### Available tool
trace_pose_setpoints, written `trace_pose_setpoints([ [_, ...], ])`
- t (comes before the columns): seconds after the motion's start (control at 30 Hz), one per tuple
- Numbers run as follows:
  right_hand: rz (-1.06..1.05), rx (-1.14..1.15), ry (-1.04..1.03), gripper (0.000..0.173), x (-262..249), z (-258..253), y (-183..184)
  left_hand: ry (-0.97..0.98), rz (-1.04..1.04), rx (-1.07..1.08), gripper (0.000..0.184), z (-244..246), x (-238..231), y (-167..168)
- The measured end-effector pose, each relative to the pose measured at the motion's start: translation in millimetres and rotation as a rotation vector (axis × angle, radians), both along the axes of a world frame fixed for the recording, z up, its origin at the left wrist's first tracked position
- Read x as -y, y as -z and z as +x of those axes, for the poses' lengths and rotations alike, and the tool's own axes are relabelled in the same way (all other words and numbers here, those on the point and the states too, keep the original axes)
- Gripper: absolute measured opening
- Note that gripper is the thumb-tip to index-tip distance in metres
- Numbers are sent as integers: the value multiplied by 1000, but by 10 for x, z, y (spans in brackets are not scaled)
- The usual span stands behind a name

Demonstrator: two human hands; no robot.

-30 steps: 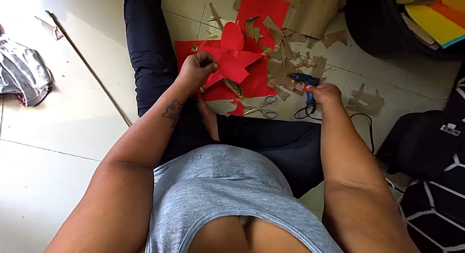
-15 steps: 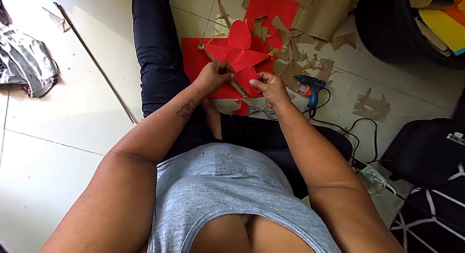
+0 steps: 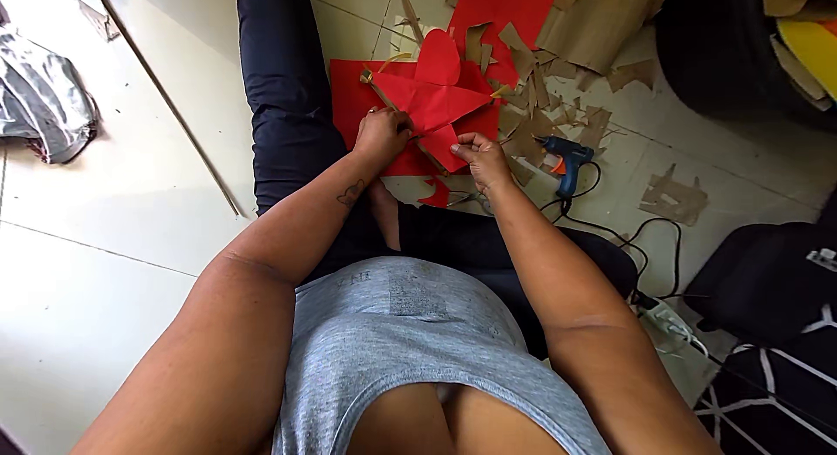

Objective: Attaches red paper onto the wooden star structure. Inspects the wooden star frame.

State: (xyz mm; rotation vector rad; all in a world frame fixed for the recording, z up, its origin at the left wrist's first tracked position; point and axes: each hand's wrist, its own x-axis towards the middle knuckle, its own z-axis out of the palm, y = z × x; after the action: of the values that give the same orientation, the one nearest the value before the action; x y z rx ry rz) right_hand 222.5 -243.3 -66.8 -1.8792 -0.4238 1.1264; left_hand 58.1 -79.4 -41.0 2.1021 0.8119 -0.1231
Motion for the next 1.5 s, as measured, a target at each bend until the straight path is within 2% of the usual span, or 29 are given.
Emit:
trace_pose_setpoints([
  [0.2,35,-73,82,16,9,9,88,-1,16,23,22,45,30,88],
  [0.33,50,-170,170,14,16,61,118,77,92,10,28,92,61,56],
  [0.53,12,-189,153,14,48,74,106,212,251,-13,21,166,99,109],
  [0.7,17,-200,124,12,63,58,129,226,284,-40,22,204,115,126],
  [0.8,29,-133,33,14,76,60,129,238,303,-50,22,225,126,144],
  [0.97,-23,76,-262,12,94,61,79,232,295,-69,22,238,132,155],
  [1.13,-99,124,-323,12,70,47,31,190,272,-53,24,239,118,116],
  [1.27,-87,101,-298,12,69,57,29,50,207,20,23,153,46,50],
  [1.37,-50,-8,-133,15,94,96,56,-168,163,50,24,1,-142,-59],
  [1.5,-28,-166,120,13,119,124,72,-476,239,83,30,-161,-493,-204],
])
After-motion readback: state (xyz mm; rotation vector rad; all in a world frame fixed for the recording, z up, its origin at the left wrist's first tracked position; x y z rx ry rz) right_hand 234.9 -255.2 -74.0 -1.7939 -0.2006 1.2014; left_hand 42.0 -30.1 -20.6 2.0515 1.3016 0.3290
